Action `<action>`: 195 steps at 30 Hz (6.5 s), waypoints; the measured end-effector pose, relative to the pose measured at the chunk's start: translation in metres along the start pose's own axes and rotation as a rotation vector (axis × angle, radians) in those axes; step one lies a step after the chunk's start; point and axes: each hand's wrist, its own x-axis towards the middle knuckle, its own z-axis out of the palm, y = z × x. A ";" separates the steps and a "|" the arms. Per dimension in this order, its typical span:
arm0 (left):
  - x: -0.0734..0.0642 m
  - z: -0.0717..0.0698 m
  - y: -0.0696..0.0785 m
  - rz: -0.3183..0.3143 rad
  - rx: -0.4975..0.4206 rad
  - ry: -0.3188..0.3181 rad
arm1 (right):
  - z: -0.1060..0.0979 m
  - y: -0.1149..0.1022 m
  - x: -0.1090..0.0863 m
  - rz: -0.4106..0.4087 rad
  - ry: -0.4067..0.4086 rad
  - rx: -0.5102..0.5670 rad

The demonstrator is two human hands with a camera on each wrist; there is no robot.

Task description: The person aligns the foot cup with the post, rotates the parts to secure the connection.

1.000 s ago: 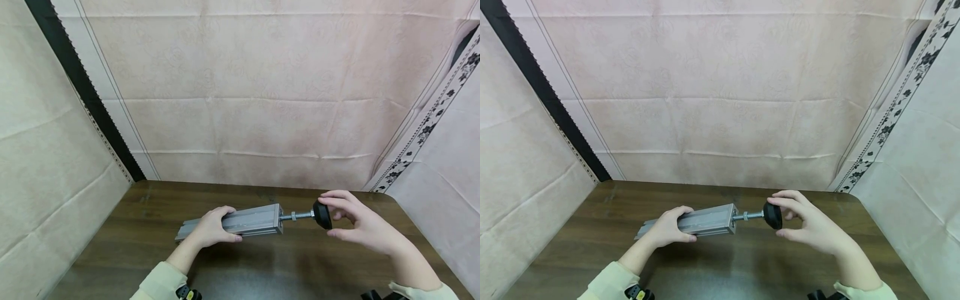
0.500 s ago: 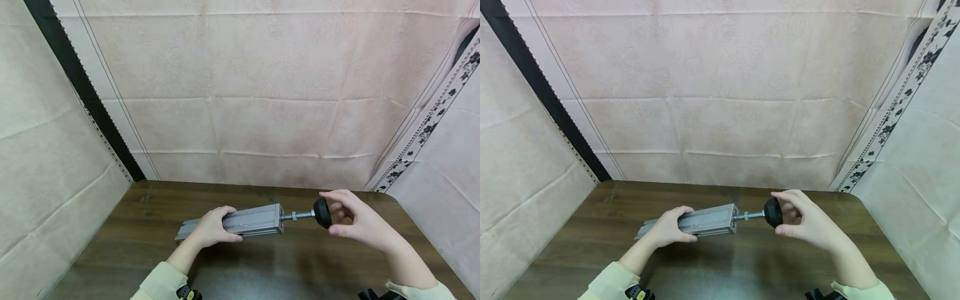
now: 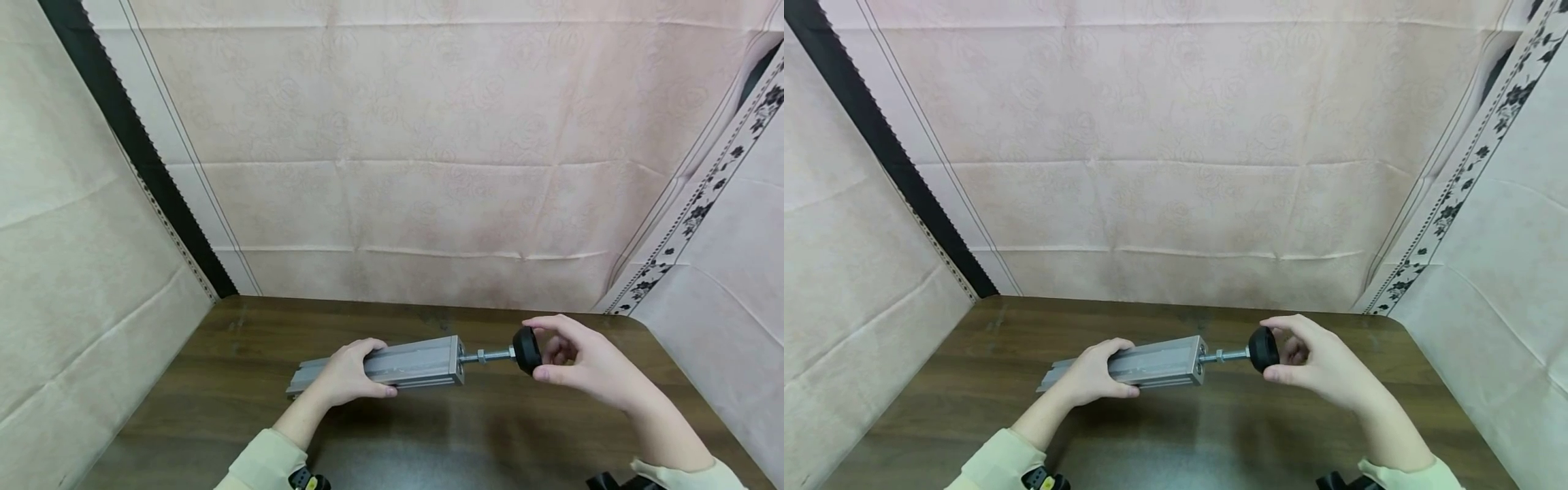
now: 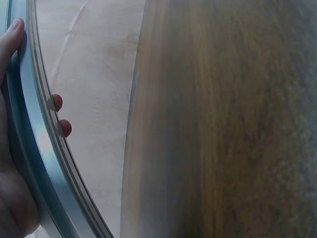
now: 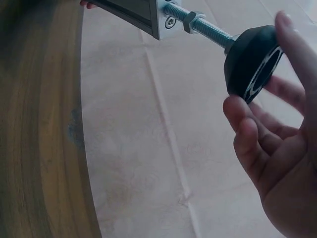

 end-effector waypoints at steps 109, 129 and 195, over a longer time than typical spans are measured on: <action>0.001 0.003 0.000 -0.013 0.004 0.028 | 0.007 0.011 -0.003 -0.115 -0.008 -0.034; 0.003 0.004 0.000 -0.006 0.029 0.040 | 0.005 0.009 -0.005 -0.117 -0.036 -0.078; 0.005 0.009 0.008 -0.003 0.056 0.043 | 0.001 0.013 -0.007 -0.125 -0.028 -0.001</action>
